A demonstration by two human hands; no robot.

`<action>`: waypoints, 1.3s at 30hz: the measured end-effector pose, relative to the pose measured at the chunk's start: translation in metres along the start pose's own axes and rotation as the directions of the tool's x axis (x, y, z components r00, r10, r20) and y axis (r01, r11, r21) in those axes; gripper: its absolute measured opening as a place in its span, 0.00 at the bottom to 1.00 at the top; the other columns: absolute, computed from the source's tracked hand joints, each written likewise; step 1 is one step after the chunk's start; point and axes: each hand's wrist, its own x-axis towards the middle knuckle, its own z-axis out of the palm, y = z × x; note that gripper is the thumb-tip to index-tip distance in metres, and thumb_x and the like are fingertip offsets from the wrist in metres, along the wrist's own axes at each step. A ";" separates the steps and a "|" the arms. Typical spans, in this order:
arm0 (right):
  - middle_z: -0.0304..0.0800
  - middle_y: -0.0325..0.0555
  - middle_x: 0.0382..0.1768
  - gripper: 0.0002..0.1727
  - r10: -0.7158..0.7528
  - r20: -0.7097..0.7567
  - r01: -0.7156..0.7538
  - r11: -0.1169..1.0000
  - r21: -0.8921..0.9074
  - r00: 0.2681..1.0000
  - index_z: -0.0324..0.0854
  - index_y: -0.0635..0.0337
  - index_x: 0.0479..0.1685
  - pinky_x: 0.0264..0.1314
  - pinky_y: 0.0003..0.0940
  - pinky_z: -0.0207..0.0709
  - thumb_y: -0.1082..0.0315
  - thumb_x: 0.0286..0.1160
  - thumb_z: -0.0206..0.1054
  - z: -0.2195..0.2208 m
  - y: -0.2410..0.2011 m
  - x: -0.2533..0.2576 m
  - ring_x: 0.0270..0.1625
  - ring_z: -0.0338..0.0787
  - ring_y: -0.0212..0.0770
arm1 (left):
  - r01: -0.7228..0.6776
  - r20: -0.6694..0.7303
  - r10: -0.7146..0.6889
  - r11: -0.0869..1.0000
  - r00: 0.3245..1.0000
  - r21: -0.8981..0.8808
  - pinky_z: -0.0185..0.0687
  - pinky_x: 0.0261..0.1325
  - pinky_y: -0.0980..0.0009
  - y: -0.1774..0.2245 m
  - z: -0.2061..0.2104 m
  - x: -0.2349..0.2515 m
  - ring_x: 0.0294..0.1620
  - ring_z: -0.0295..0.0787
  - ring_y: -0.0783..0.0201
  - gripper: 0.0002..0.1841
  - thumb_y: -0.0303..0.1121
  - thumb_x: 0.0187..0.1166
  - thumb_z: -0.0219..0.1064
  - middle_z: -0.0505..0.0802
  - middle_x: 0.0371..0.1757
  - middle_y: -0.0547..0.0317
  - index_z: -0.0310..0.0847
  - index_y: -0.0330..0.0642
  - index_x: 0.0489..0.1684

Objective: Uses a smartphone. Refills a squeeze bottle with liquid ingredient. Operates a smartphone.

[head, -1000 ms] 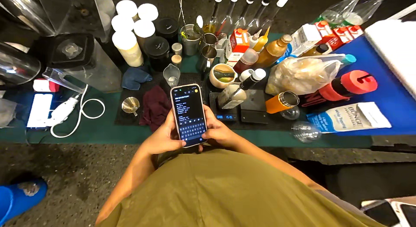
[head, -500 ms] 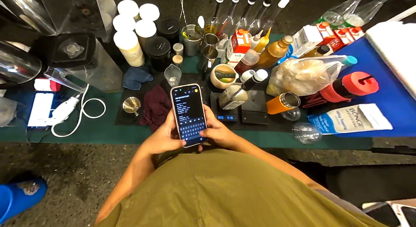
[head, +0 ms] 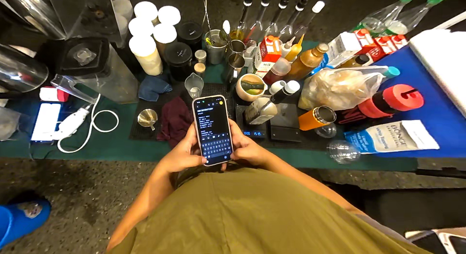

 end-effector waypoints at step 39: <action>0.83 0.40 0.59 0.21 -0.968 -0.003 0.016 0.007 -1.000 0.249 0.73 0.67 0.63 0.63 0.26 0.80 0.64 0.79 0.68 -0.210 -0.363 -0.128 0.60 0.84 0.27 | -0.131 -0.391 0.017 0.955 0.920 -0.267 0.89 0.62 0.67 -0.042 0.055 0.089 0.65 0.90 0.69 0.38 0.33 0.66 0.73 0.90 0.69 0.71 0.62 0.69 0.80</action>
